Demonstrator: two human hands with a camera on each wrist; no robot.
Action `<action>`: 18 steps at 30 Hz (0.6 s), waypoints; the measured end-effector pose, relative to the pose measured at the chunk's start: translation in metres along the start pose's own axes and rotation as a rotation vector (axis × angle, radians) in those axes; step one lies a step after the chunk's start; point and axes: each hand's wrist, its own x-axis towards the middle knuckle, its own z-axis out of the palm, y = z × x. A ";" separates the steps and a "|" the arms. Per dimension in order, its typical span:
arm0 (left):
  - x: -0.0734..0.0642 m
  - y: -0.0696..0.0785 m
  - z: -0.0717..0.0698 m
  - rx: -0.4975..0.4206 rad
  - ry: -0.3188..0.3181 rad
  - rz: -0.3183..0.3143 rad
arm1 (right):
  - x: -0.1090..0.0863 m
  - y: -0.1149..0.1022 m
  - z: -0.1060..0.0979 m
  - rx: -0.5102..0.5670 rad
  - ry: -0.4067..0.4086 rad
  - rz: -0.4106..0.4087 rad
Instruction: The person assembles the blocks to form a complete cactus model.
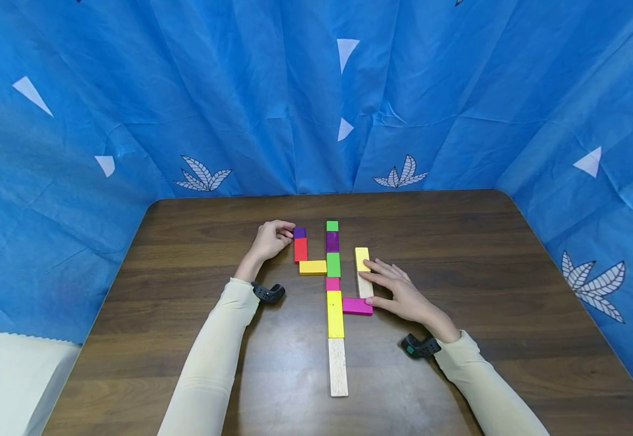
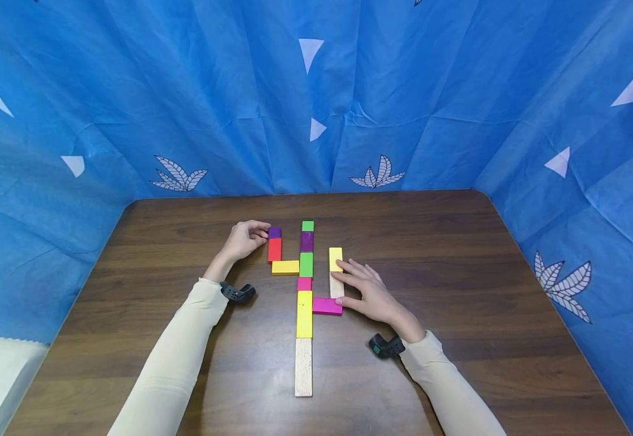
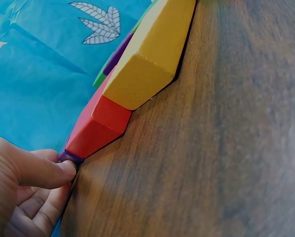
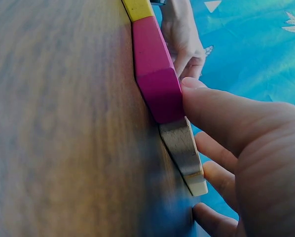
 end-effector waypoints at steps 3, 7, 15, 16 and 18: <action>0.000 -0.001 0.000 -0.003 0.000 0.007 | 0.000 0.000 0.000 0.004 -0.001 -0.003; -0.003 -0.002 0.000 -0.013 0.003 0.031 | 0.001 0.001 0.000 0.001 0.000 -0.007; -0.027 -0.003 -0.006 0.051 0.048 0.124 | 0.002 0.003 0.003 -0.007 0.007 -0.021; -0.031 -0.002 -0.007 0.065 0.053 0.134 | 0.001 0.003 0.004 -0.006 0.008 -0.020; -0.041 0.000 -0.010 0.103 0.060 0.154 | 0.001 0.003 0.004 -0.007 0.009 -0.019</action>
